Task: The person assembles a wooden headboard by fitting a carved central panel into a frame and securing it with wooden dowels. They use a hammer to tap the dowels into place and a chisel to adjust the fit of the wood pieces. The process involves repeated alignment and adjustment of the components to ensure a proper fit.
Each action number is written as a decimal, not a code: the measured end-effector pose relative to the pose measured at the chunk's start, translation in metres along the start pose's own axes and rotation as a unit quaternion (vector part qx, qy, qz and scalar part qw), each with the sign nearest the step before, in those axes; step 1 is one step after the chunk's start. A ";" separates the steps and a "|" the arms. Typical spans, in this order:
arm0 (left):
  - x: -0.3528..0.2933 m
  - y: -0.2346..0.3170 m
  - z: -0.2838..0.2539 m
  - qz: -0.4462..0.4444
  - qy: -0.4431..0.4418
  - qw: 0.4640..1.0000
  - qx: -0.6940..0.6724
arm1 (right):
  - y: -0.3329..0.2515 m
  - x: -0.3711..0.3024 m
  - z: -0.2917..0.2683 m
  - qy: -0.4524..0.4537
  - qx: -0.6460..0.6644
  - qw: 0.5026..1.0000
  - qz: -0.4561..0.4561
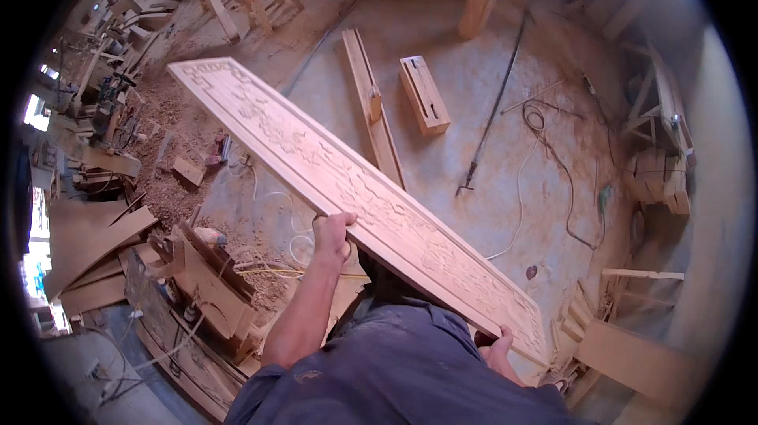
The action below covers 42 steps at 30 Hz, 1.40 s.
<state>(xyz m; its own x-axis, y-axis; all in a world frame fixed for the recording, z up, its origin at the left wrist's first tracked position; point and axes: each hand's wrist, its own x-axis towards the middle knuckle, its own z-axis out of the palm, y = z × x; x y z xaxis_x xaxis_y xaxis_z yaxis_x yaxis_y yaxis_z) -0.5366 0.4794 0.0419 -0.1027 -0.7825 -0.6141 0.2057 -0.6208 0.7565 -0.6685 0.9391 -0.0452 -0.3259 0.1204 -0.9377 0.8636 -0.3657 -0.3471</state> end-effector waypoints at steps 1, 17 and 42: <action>0.012 0.015 0.012 -0.034 -0.007 0.999 0.008 | 0.007 -0.005 0.020 0.010 0.016 1.000 0.002; 0.419 0.235 0.100 -0.061 -0.036 0.983 0.169 | 0.207 -0.049 0.407 0.022 0.064 0.997 -0.022; 0.730 0.066 0.353 -0.221 -0.190 0.845 0.447 | 0.190 0.074 0.628 0.371 0.185 0.902 -0.118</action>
<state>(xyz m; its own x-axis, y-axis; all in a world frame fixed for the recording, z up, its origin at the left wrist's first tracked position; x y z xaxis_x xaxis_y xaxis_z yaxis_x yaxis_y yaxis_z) -0.9419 -0.1501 -0.2772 -0.3176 -0.3178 -0.8934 -0.7358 -0.5117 0.4436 -0.7698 0.2985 -0.1709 -0.0186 0.7696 -0.6383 0.5710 -0.5158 -0.6386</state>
